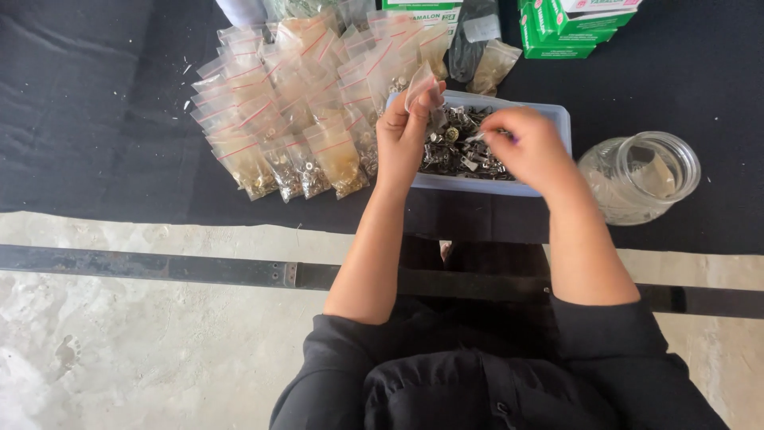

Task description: Sorting small metal hardware components from a bulk container into individual plastic bags.

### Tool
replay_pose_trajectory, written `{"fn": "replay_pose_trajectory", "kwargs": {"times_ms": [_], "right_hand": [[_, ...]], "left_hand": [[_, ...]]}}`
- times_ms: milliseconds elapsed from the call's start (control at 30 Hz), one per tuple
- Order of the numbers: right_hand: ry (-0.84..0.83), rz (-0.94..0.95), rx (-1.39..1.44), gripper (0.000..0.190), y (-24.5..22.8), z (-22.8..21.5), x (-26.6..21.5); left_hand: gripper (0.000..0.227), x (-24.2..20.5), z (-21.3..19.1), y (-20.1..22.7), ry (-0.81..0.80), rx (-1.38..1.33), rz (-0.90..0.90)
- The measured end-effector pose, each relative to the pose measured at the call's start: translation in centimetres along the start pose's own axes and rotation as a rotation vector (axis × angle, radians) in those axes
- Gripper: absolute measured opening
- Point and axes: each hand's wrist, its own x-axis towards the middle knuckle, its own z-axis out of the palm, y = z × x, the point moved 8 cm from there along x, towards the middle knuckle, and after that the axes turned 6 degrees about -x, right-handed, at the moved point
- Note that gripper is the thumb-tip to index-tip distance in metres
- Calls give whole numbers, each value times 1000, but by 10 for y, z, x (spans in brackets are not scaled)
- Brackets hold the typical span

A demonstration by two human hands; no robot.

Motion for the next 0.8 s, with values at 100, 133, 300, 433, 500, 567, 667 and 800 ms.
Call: {"fn": "replay_pose_trajectory", "kwargs": {"times_ms": [100, 133, 300, 433, 500, 567, 667, 800], "right_hand": [[129, 368, 546, 18, -4, -19, -6], [132, 371, 544, 18, -4, -19, -2], [78, 627, 1423, 14, 39, 17, -4], [72, 672, 982, 8, 9, 11, 6], [-167, 442, 175, 17, 6, 21, 18], [-174, 288, -35, 19, 4, 39, 23], [-229, 127, -307, 20, -9, 54, 29], [-191, 299, -87, 9, -4, 37, 30]], "left_hand": [[40, -3, -1, -3, -17, -96, 20], [40, -3, -3, -2, -20, -98, 18], [48, -3, 0, 16, -96, 90, -55], [44, -7, 1, 5, -76, 138, -23], [34, -11, 1, 11, -36, 88, 57], [32, -13, 4, 21, -47, 130, 80], [28, -18, 5, 28, -45, 167, 89], [22, -18, -1, 23, 25, 157, 53]]}}
